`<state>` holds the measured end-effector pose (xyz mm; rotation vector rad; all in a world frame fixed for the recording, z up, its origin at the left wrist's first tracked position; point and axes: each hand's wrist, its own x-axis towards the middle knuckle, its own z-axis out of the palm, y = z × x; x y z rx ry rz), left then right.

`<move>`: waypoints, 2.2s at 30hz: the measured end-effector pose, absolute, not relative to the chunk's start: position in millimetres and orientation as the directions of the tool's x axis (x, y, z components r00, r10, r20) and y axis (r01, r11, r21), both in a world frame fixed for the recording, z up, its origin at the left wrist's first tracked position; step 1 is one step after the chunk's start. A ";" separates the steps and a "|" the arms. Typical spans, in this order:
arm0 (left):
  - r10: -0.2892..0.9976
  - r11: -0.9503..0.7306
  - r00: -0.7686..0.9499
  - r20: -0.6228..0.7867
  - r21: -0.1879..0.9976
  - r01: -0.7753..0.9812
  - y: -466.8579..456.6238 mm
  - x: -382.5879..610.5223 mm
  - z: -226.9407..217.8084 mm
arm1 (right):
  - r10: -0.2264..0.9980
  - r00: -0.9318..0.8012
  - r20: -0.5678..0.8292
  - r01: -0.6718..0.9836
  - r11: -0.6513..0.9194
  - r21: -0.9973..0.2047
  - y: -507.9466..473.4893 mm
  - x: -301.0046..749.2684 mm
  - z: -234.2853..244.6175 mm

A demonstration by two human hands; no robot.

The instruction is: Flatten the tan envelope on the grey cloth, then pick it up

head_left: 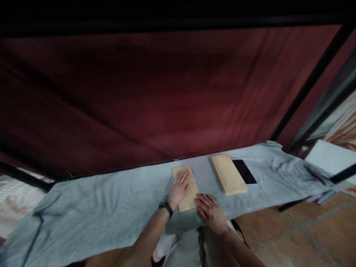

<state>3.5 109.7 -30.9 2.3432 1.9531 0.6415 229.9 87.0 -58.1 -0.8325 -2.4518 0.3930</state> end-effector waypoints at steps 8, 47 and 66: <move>0.972 -0.235 0.219 0.087 0.257 0.938 176.1 -27.7 -42.4 | 0.626 -0.697 0.348 0.484 0.770 -0.416 87.5 228.7 -56.2; 0.904 -0.418 0.396 0.162 0.141 0.897 95.9 21.5 -63.2 | 0.621 -0.682 0.386 0.478 0.778 -0.408 85.3 230.9 -66.5; 0.945 -0.310 0.288 0.152 0.143 0.940 97.4 14.7 -60.9 | 0.648 -0.640 0.413 0.405 0.741 -0.535 87.6 233.5 -67.1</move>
